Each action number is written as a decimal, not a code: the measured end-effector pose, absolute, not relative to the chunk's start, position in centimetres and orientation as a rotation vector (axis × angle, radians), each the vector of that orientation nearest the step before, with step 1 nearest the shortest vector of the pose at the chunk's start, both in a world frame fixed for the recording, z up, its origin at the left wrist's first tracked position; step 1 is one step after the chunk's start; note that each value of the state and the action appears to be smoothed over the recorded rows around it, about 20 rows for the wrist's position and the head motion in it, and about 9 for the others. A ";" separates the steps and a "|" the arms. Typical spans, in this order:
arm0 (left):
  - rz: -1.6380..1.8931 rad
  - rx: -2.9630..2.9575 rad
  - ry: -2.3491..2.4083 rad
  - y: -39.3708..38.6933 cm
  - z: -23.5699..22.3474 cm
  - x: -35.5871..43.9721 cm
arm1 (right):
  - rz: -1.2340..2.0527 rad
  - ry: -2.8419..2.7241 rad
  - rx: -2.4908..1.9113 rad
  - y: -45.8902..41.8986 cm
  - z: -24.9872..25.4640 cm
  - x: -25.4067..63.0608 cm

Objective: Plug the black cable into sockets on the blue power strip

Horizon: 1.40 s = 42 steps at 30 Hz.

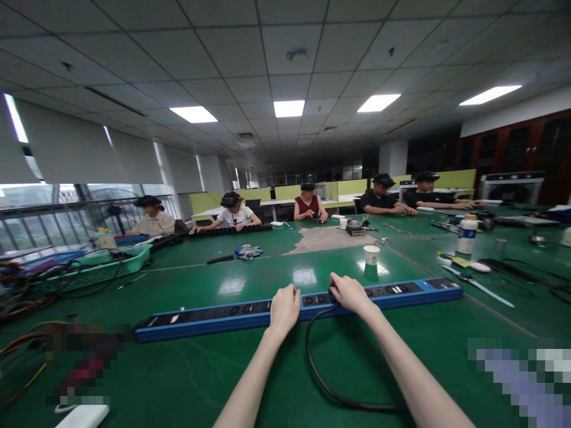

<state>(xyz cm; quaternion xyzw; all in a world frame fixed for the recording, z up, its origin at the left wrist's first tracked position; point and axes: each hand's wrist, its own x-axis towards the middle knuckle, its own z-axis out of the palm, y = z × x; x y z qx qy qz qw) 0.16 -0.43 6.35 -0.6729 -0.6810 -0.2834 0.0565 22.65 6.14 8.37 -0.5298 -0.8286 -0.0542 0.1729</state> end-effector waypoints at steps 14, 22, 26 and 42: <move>-0.982 -1.828 -1.700 0.3 0.1 0.0 | -0.160 -2.405 -1.586 5.8 8.9 22.7; -0.984 -1.846 -1.717 0.4 0.0 -0.1 | -0.196 -2.441 -1.558 5.6 8.7 21.9; -0.981 -1.840 -1.721 0.4 0.1 0.0 | -0.117 -2.443 -1.612 5.5 8.3 21.4; -0.974 -1.830 -1.706 0.4 -0.1 0.1 | 0.054 -2.366 -1.693 5.7 8.2 21.2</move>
